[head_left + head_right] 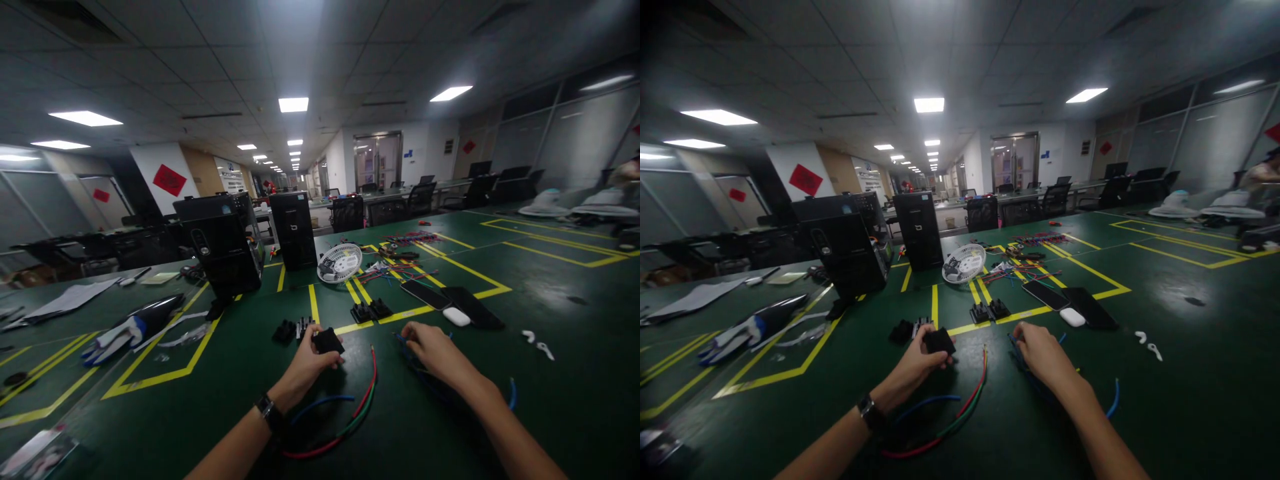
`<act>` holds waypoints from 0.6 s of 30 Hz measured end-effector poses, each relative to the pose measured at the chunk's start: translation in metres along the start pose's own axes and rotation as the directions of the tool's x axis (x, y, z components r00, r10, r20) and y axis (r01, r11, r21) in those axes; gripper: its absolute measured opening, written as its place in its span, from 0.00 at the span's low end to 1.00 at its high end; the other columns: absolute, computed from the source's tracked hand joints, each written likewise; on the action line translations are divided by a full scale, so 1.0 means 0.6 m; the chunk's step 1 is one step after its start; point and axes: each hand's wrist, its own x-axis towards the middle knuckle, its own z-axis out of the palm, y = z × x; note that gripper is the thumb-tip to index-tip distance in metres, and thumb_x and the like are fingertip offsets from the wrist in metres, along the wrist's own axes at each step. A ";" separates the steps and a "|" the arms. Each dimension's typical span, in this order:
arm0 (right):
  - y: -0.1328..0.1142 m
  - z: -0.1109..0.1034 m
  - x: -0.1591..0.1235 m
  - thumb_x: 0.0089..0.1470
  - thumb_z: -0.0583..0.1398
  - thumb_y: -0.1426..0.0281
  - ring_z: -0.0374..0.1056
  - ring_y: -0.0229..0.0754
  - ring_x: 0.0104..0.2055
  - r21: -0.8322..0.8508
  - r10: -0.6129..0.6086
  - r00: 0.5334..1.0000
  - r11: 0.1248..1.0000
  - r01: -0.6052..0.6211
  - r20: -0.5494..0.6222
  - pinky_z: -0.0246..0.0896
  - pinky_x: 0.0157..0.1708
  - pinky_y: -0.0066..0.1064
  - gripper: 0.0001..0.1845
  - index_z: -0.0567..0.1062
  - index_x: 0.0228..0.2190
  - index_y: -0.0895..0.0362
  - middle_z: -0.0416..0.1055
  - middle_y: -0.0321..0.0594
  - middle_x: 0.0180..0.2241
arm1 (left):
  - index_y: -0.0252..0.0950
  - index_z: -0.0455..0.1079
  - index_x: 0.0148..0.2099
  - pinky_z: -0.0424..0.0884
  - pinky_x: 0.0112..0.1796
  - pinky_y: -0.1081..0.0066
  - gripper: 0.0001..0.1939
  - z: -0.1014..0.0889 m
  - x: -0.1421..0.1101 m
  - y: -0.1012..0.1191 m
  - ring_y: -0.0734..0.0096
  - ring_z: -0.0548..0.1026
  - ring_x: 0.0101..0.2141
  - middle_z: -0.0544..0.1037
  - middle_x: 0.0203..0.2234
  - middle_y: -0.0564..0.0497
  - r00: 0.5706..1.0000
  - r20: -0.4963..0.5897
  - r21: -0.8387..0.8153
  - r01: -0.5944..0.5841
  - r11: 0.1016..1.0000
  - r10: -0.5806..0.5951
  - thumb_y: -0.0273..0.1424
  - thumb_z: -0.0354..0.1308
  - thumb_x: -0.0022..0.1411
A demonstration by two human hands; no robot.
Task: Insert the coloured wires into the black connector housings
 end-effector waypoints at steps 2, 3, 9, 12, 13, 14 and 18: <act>0.000 -0.003 0.002 0.55 0.52 0.75 0.70 0.48 0.42 -0.026 0.022 0.999 0.999 -0.023 -0.032 0.58 0.38 0.32 0.11 0.73 0.38 0.59 0.74 0.48 0.38 | 0.40 0.50 0.45 0.69 0.35 0.70 0.27 0.000 -0.010 -0.005 0.67 0.78 0.35 0.73 0.45 0.44 1.000 0.013 -0.117 0.007 0.993 -0.006 0.26 0.64 0.50; -0.005 -0.005 0.003 0.55 0.51 0.75 0.70 0.48 0.42 -0.025 0.019 0.998 0.999 -0.020 -0.064 0.58 0.39 0.33 0.12 0.72 0.38 0.59 0.74 0.48 0.38 | 0.40 0.49 0.45 0.69 0.38 0.68 0.27 0.001 -0.013 -0.007 0.66 0.78 0.37 0.72 0.46 0.43 1.000 0.008 -0.160 -0.001 0.987 0.003 0.26 0.64 0.50; -0.099 0.023 -0.028 0.57 0.50 0.72 0.70 0.43 0.33 0.184 -0.214 0.960 0.952 0.247 -0.179 0.61 0.36 0.31 0.10 0.70 0.37 0.58 0.73 0.42 0.33 | 0.43 0.50 0.47 0.67 0.49 0.58 0.30 0.021 -0.021 -0.001 0.60 0.75 0.47 0.71 0.43 0.49 0.996 -0.039 -0.300 -0.084 0.950 0.076 0.25 0.66 0.49; -0.137 0.051 -0.052 0.57 0.51 0.72 0.70 0.42 0.34 0.241 -0.381 0.909 0.879 0.413 -0.167 0.62 0.37 0.31 0.11 0.72 0.39 0.56 0.74 0.40 0.34 | 0.44 0.51 0.47 0.66 0.50 0.55 0.31 0.023 -0.024 0.000 0.62 0.74 0.46 0.70 0.45 0.50 0.998 -0.015 -0.355 -0.065 0.933 0.063 0.23 0.66 0.48; -0.143 0.058 -0.057 0.58 0.51 0.72 0.71 0.42 0.36 0.239 -0.413 0.892 0.862 0.448 -0.184 0.63 0.38 0.31 0.12 0.72 0.40 0.56 0.74 0.40 0.35 | 0.44 0.51 0.47 0.65 0.51 0.56 0.31 0.022 -0.024 0.000 0.63 0.74 0.46 0.70 0.46 0.49 0.998 -0.008 -0.366 -0.058 0.929 0.059 0.22 0.66 0.47; -0.144 0.063 -0.059 0.58 0.51 0.73 0.71 0.42 0.38 0.232 -0.432 0.878 0.850 0.473 -0.207 0.63 0.40 0.32 0.13 0.73 0.41 0.56 0.75 0.40 0.37 | 0.43 0.51 0.47 0.65 0.51 0.56 0.31 0.021 -0.025 -0.001 0.64 0.74 0.45 0.70 0.46 0.49 0.998 0.000 -0.375 -0.054 0.925 0.058 0.22 0.66 0.47; -0.135 0.069 -0.057 0.58 0.51 0.75 0.71 0.41 0.40 0.197 -0.472 0.848 0.832 0.519 -0.239 0.63 0.41 0.31 0.17 0.72 0.46 0.54 0.74 0.41 0.39 | 0.42 0.52 0.47 0.65 0.49 0.58 0.27 0.020 -0.028 -0.002 0.64 0.73 0.46 0.70 0.47 0.47 0.996 0.050 -0.394 -0.046 0.918 0.072 0.21 0.63 0.51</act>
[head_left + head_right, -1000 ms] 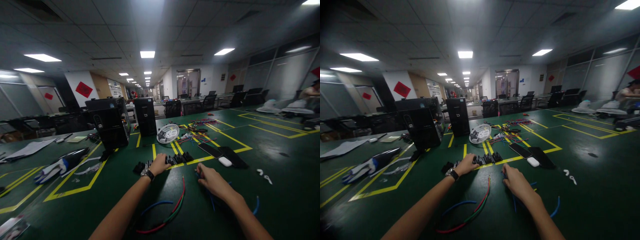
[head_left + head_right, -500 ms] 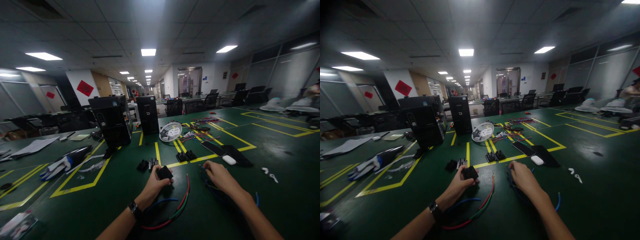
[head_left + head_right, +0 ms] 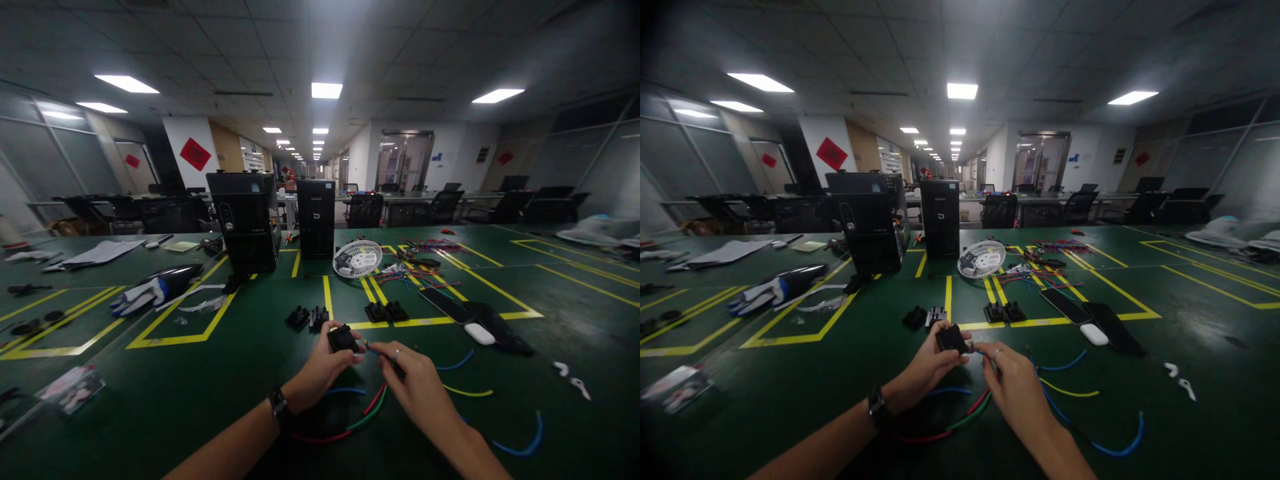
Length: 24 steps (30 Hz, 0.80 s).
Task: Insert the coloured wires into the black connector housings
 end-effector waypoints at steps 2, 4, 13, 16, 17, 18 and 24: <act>0.003 -0.001 0.000 0.59 0.51 0.76 0.71 0.40 0.38 -0.010 -0.015 1.000 1.000 0.015 0.028 0.64 0.39 0.30 0.18 0.72 0.48 0.53 0.74 0.40 0.37 | 0.42 0.53 0.48 0.65 0.49 0.59 0.26 0.002 0.000 -0.002 0.65 0.73 0.46 0.70 0.47 0.46 1.000 0.019 0.008 -0.003 1.000 0.003 0.21 0.62 0.52; 0.002 -0.001 -0.001 0.59 0.51 0.76 0.71 0.40 0.37 -0.023 -0.023 0.999 0.999 0.024 0.047 0.64 0.38 0.30 0.19 0.72 0.49 0.53 0.73 0.40 0.37 | 0.41 0.54 0.48 0.65 0.49 0.60 0.26 0.003 0.001 -0.006 0.65 0.72 0.46 0.70 0.48 0.46 1.000 0.031 0.025 -0.008 1.000 0.007 0.20 0.62 0.52; -0.003 0.007 -0.004 0.58 0.52 0.78 0.71 0.42 0.39 -0.127 -0.074 0.990 0.988 0.089 0.118 0.66 0.39 0.31 0.22 0.71 0.51 0.51 0.74 0.42 0.39 | 0.43 0.53 0.50 0.65 0.50 0.59 0.23 0.009 -0.007 -0.011 0.67 0.71 0.45 0.69 0.43 0.49 1.000 -0.004 0.030 0.004 1.000 -0.004 0.28 0.60 0.57; 0.001 0.012 -0.005 0.58 0.52 0.76 0.72 0.42 0.41 -0.106 -0.069 0.994 0.991 0.078 0.088 0.66 0.42 0.32 0.21 0.71 0.51 0.52 0.74 0.43 0.41 | 0.42 0.53 0.50 0.66 0.49 0.59 0.17 0.016 -0.010 -0.009 0.66 0.70 0.45 0.68 0.42 0.49 0.999 -0.033 0.021 0.012 1.000 -0.011 0.36 0.55 0.62; 0.002 0.013 -0.005 0.59 0.52 0.76 0.71 0.42 0.42 -0.092 -0.059 0.996 0.994 0.065 0.068 0.65 0.43 0.32 0.21 0.71 0.51 0.52 0.74 0.43 0.42 | 0.42 0.53 0.50 0.67 0.48 0.58 0.17 0.018 -0.011 -0.009 0.66 0.70 0.45 0.67 0.42 0.48 0.999 -0.046 0.024 0.009 1.000 -0.008 0.38 0.54 0.62; 0.003 0.014 -0.005 0.59 0.51 0.75 0.71 0.42 0.43 -0.078 -0.048 0.998 0.996 0.051 0.049 0.65 0.43 0.32 0.20 0.71 0.51 0.53 0.74 0.43 0.42 | 0.42 0.53 0.50 0.68 0.47 0.58 0.18 0.019 -0.011 -0.011 0.66 0.70 0.45 0.67 0.42 0.48 0.998 -0.057 0.025 0.002 1.000 0.000 0.39 0.54 0.62; -0.005 0.012 -0.005 0.60 0.51 0.75 0.71 0.41 0.37 0.013 -0.045 0.996 0.999 0.044 0.083 0.65 0.38 0.30 0.21 0.71 0.52 0.53 0.74 0.43 0.37 | 0.42 0.54 0.50 0.68 0.46 0.59 0.17 0.020 -0.012 -0.015 0.67 0.69 0.43 0.67 0.41 0.48 0.999 -0.054 0.038 -0.002 0.999 0.004 0.40 0.53 0.62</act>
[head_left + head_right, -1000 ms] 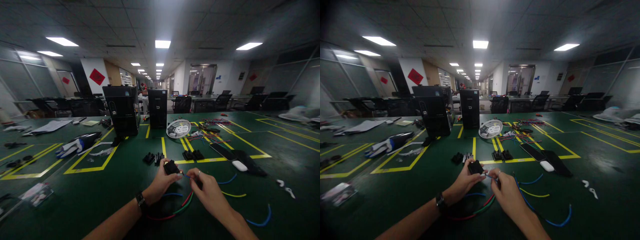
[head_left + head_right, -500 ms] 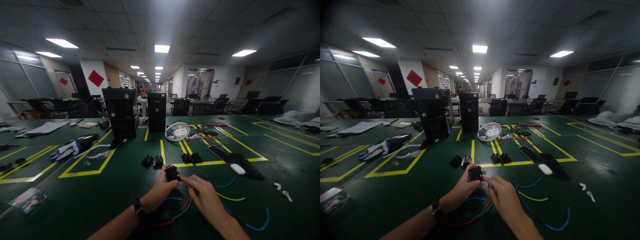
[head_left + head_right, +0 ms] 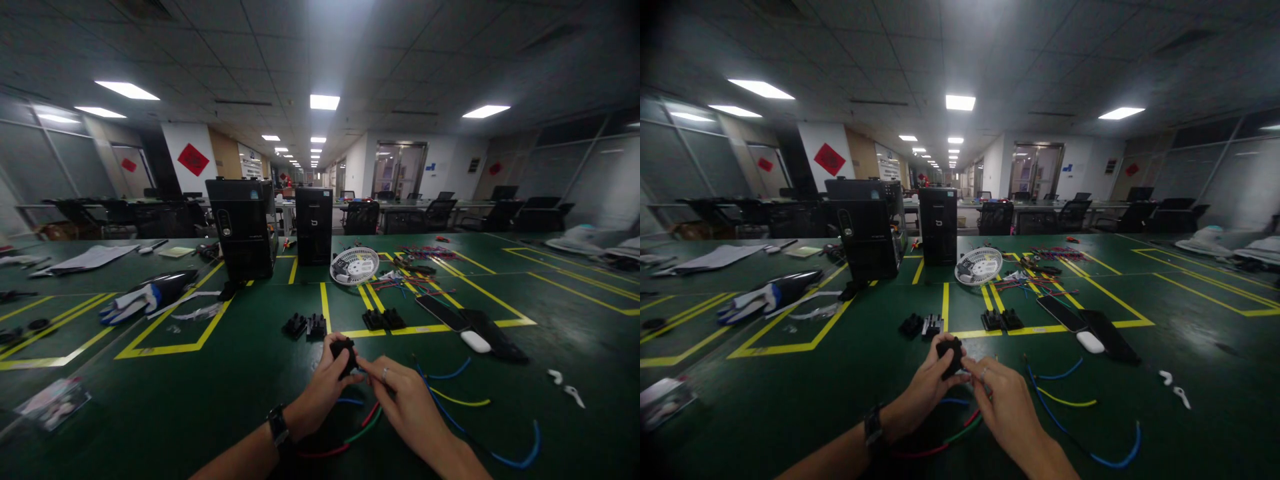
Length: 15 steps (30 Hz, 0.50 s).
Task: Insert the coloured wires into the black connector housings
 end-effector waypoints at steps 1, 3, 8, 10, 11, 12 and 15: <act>-0.002 -0.001 0.000 0.60 0.51 0.75 0.70 0.41 0.37 0.026 -0.007 1.000 1.000 0.006 0.005 0.64 0.38 0.30 0.21 0.71 0.52 0.53 0.74 0.43 0.37 | 0.42 0.54 0.50 0.68 0.46 0.59 0.17 0.001 -0.001 0.001 0.67 0.69 0.43 0.67 0.41 0.48 1.000 0.005 0.006 0.002 1.000 -0.002 0.40 0.54 0.62; -0.002 -0.003 0.001 0.60 0.51 0.75 0.70 0.40 0.36 0.079 -0.015 1.000 0.997 0.014 0.011 0.63 0.38 0.29 0.20 0.72 0.52 0.53 0.74 0.42 0.35 | 0.41 0.55 0.50 0.68 0.47 0.60 0.17 0.003 -0.004 0.002 0.67 0.69 0.43 0.66 0.41 0.48 1.000 0.007 0.011 -0.005 1.000 0.005 0.40 0.54 0.62; 0.003 0.015 0.001 0.61 0.50 0.74 0.68 0.39 0.33 0.169 -0.013 1.000 0.986 0.013 0.002 0.62 0.37 0.29 0.20 0.70 0.54 0.54 0.72 0.39 0.31 | 0.42 0.56 0.49 0.68 0.46 0.64 0.17 0.010 -0.004 -0.002 0.69 0.68 0.42 0.65 0.40 0.49 0.997 -0.069 0.026 -0.037 0.999 0.039 0.43 0.51 0.63; 0.003 0.030 0.001 0.62 0.50 0.72 0.69 0.38 0.33 0.206 -0.013 1.000 0.979 0.014 -0.006 0.63 0.37 0.29 0.21 0.69 0.54 0.55 0.73 0.39 0.30 | 0.42 0.56 0.49 0.68 0.43 0.66 0.17 0.010 -0.001 -0.002 0.70 0.69 0.39 0.66 0.38 0.50 0.993 -0.104 0.071 -0.047 0.996 0.055 0.46 0.48 0.63; 0.003 0.035 0.002 0.63 0.49 0.72 0.69 0.39 0.33 0.222 -0.008 1.000 0.975 0.010 -0.011 0.63 0.37 0.29 0.21 0.69 0.55 0.55 0.73 0.40 0.30 | 0.42 0.56 0.49 0.68 0.41 0.67 0.17 0.010 0.000 -0.001 0.71 0.69 0.37 0.67 0.37 0.51 0.990 -0.121 0.125 -0.060 0.990 0.076 0.47 0.47 0.63; 0.003 0.037 0.003 0.63 0.49 0.71 0.70 0.39 0.33 0.233 -0.001 1.000 0.972 0.003 -0.006 0.63 0.36 0.29 0.21 0.69 0.55 0.55 0.74 0.40 0.30 | 0.42 0.58 0.48 0.68 0.40 0.68 0.18 0.008 0.001 0.002 0.71 0.68 0.36 0.67 0.36 0.51 0.985 -0.131 0.208 -0.084 0.975 0.113 0.47 0.46 0.63; 0.010 0.009 0.009 0.63 0.50 0.67 0.72 0.40 0.32 0.222 0.048 0.999 0.974 -0.049 0.010 0.64 0.35 0.28 0.19 0.73 0.51 0.55 0.76 0.39 0.30 | 0.39 0.63 0.46 0.65 0.39 0.70 0.17 -0.005 0.005 0.017 0.70 0.67 0.35 0.68 0.35 0.51 0.958 -0.091 0.511 -0.188 0.839 0.271 0.46 0.49 0.63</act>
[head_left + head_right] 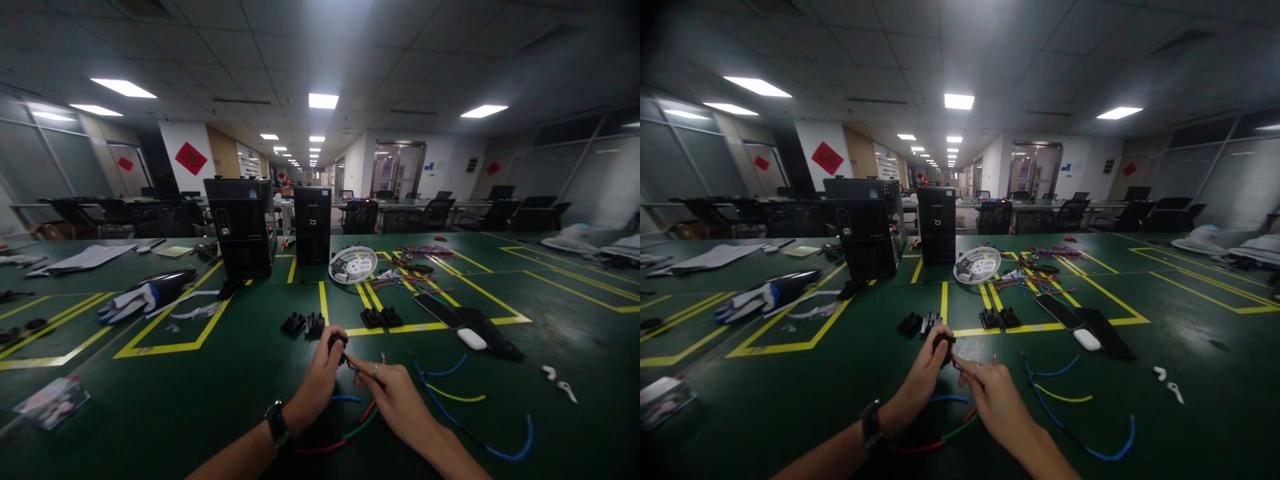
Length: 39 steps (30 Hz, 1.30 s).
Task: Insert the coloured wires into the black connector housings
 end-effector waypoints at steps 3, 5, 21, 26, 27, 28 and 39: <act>0.008 -0.071 0.004 0.59 0.54 0.63 0.72 0.42 0.31 -0.027 0.135 0.963 0.989 -0.145 -0.231 0.66 0.32 0.30 0.18 0.77 0.45 0.56 0.78 0.40 0.32 | 0.39 0.64 0.44 0.64 0.37 0.71 0.16 -0.028 0.015 0.001 0.71 0.66 0.32 0.68 0.31 0.52 0.996 -0.079 0.100 -0.032 0.994 0.040 0.45 0.49 0.63; 0.015 -0.110 0.006 0.57 0.56 0.61 0.73 0.44 0.31 0.008 0.216 0.862 0.971 -0.239 -0.459 0.66 0.30 0.31 0.19 0.78 0.43 0.58 0.78 0.43 0.32 | 0.40 0.62 0.44 0.64 0.34 0.72 0.17 -0.046 0.028 0.000 0.72 0.68 0.30 0.68 0.29 0.54 0.984 -0.177 -0.008 0.031 1.000 -0.031 0.47 0.48 0.63; 0.021 -0.053 0.000 0.58 0.54 0.75 0.68 0.45 0.42 -0.511 0.037 0.998 0.857 -0.058 -0.050 0.61 0.42 0.36 0.11 0.77 0.36 0.55 0.74 0.43 0.37 | 0.38 0.63 0.41 0.65 0.34 0.68 0.15 -0.005 0.138 -0.014 0.66 0.73 0.32 0.75 0.30 0.49 0.996 0.069 0.590 -0.091 0.802 0.063 0.41 0.39 0.68; 0.074 -0.110 -0.012 0.53 0.60 0.71 0.71 0.52 0.39 -0.690 0.361 0.909 0.604 -0.398 -0.207 0.63 0.35 0.38 0.09 0.75 0.38 0.59 0.74 0.50 0.37 | 0.36 0.64 0.39 0.63 0.37 0.65 0.16 0.023 0.190 -0.048 0.63 0.70 0.34 0.71 0.30 0.46 0.982 0.162 0.866 -0.188 0.463 0.096 0.35 0.36 0.69; 0.079 -0.112 -0.014 0.53 0.60 0.71 0.72 0.52 0.39 -0.696 0.412 0.892 0.585 -0.416 -0.187 0.63 0.34 0.37 0.09 0.75 0.38 0.58 0.75 0.50 0.36 | 0.36 0.64 0.38 0.63 0.39 0.64 0.15 0.025 0.196 -0.054 0.61 0.69 0.36 0.71 0.30 0.45 0.982 0.163 0.877 -0.188 0.441 0.094 0.35 0.37 0.68; 0.081 -0.110 -0.016 0.53 0.60 0.71 0.72 0.52 0.39 -0.700 0.445 0.881 0.578 -0.420 -0.161 0.63 0.34 0.36 0.09 0.75 0.38 0.58 0.75 0.50 0.36 | 0.36 0.64 0.38 0.62 0.40 0.63 0.15 0.025 0.201 -0.060 0.60 0.68 0.37 0.70 0.30 0.45 0.983 0.162 0.885 -0.185 0.427 0.089 0.34 0.38 0.68; 0.080 -0.094 -0.003 0.58 0.53 0.72 0.73 0.52 0.41 -0.650 0.353 0.912 0.646 -0.400 -0.210 0.63 0.36 0.36 0.13 0.75 0.41 0.57 0.76 0.51 0.37 | 0.35 0.65 0.47 0.57 0.50 0.58 0.12 0.007 0.203 -0.041 0.56 0.57 0.53 0.65 0.50 0.41 0.956 0.195 0.953 -0.238 0.187 0.221 0.26 0.46 0.62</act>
